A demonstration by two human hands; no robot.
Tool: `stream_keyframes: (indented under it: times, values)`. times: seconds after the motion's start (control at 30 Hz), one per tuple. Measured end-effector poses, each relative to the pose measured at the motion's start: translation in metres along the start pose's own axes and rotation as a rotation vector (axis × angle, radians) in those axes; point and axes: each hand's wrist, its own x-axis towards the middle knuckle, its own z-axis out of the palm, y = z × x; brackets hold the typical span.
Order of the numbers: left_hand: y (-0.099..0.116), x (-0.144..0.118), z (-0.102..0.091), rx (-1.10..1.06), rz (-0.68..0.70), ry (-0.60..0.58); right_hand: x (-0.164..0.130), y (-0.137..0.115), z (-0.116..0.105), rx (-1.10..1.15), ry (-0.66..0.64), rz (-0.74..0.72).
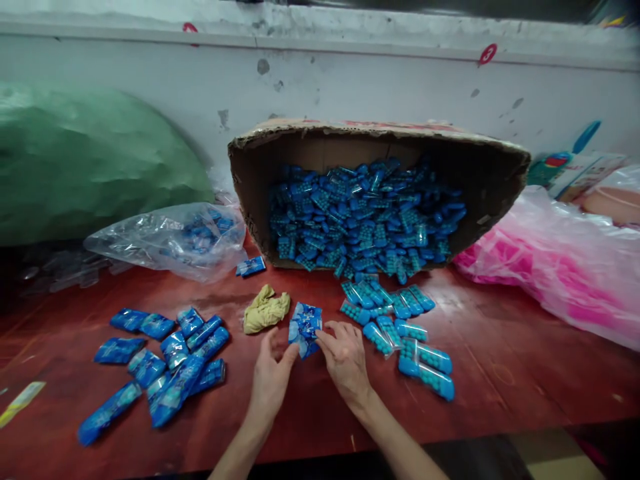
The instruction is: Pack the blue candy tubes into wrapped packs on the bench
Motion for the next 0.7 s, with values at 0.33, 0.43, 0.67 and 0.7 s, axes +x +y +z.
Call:
stream_keyframes:
  times: [0.33,0.43,0.67,0.7]
  values:
    - [0.007,-0.018,0.011,-0.514,-0.410,-0.298,-0.008,-0.005,0.011,1.155,-0.162,0.484]
    - [0.005,-0.020,0.011,-0.484,-0.382,-0.268,-0.007,-0.005,0.017,1.288,-0.243,0.537]
    - [-0.004,-0.019,0.012,-0.452,-0.383,-0.285,-0.015,-0.013,0.019,1.113,-0.112,0.523]
    - [-0.004,-0.018,0.013,-0.443,-0.389,-0.272,-0.016,-0.015,0.018,1.048,-0.081,0.503]
